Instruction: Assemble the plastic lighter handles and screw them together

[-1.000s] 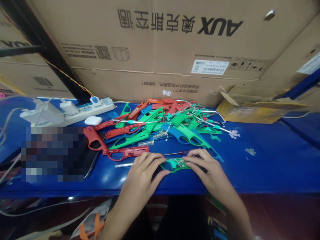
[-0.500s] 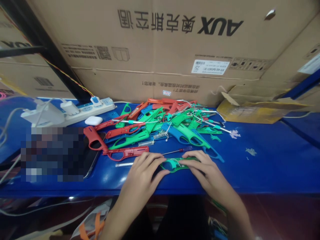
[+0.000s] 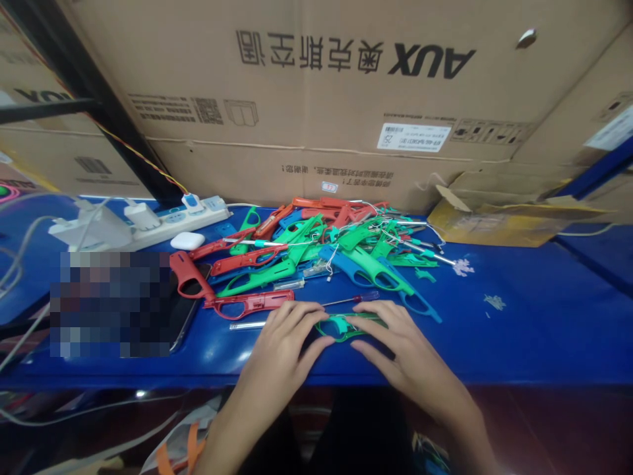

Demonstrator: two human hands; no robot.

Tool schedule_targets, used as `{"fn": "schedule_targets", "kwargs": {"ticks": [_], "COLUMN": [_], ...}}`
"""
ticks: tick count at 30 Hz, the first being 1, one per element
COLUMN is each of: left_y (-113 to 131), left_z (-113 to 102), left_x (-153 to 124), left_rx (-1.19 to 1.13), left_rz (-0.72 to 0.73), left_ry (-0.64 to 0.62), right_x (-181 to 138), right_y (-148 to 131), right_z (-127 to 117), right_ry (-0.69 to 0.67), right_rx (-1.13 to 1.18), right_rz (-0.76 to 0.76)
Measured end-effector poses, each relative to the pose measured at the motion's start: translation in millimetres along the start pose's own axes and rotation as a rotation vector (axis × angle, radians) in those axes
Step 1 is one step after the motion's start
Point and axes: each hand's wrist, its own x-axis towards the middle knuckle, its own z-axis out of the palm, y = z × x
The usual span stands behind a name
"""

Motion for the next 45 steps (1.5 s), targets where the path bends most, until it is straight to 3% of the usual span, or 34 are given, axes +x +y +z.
{"fn": "schedule_targets", "kwargs": {"ticks": [12,24,39,45], "left_y": [-9.6,0.2,8.8,8.5], "left_z": [10.5,4.5,-8.5,-9.0], "left_x": [-1.4,-3.9,-3.6,-4.2], "left_rx": [-0.099,0.051,0.041,-0.069], "left_rz": [-0.014,-0.006,-0.064,-0.145], "left_ry": [0.132,0.150,0.095,0.234], "right_x": [0.1,5.7,5.4,8.5], "right_y": [-1.4,1.6,13.5,13.7], "right_z": [2.7,4.8,7.3,6.7], "right_ry": [0.005,0.057,0.485,0.513], "right_rx": [-0.035,-0.001,0.059,-0.009], "right_rz": [-0.001,-0.007,0.197,0.227]}}
